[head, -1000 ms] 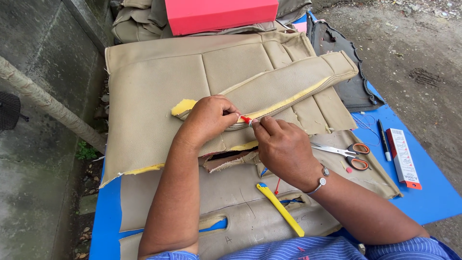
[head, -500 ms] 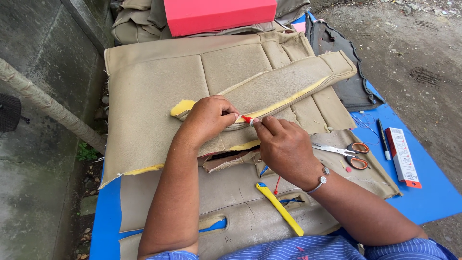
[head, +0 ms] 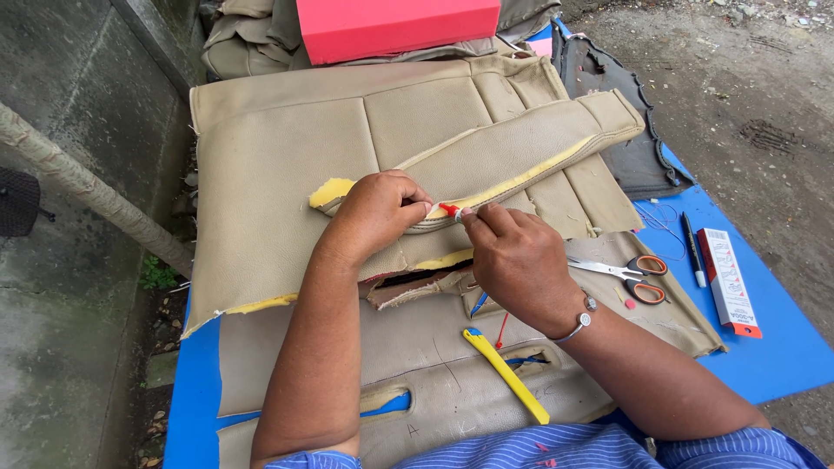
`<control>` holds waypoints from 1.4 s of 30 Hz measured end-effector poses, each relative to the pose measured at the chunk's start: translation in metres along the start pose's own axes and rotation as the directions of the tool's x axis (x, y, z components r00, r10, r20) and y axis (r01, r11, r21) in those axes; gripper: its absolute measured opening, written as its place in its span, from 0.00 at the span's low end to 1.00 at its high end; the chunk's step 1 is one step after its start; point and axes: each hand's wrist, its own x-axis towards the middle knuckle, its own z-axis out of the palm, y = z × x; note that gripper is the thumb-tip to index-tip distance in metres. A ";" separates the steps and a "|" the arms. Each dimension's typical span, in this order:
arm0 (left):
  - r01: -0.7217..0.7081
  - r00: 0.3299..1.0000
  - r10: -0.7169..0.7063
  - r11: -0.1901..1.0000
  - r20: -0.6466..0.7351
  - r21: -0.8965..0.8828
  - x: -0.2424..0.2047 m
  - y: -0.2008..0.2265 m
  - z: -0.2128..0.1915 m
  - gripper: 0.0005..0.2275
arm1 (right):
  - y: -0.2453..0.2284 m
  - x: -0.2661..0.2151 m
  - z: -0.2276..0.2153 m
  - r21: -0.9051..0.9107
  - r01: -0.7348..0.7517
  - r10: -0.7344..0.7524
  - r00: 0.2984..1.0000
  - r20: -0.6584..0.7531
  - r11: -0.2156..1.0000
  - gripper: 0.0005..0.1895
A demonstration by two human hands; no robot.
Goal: Repairing a leather seat cover by applying glue to the seams and using a utility knife to tuck the edges
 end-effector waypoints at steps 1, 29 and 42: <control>0.000 1.000 0.000 1.000 -0.004 0.001 0.000 -0.001 -0.002 0.07 | -0.002 0.001 0.001 -0.001 0.003 -0.003 1.000 -0.002 1.000 0.11; -0.018 0.999 0.019 0.999 0.035 -0.032 -0.003 0.001 -0.004 0.08 | 0.000 0.000 -0.001 0.056 -0.041 0.039 0.999 0.025 0.998 0.08; -0.018 0.999 0.020 0.999 0.047 -0.043 -0.003 0.006 -0.009 0.07 | 0.049 -0.003 -0.016 0.777 -0.550 0.395 0.816 0.423 0.306 0.14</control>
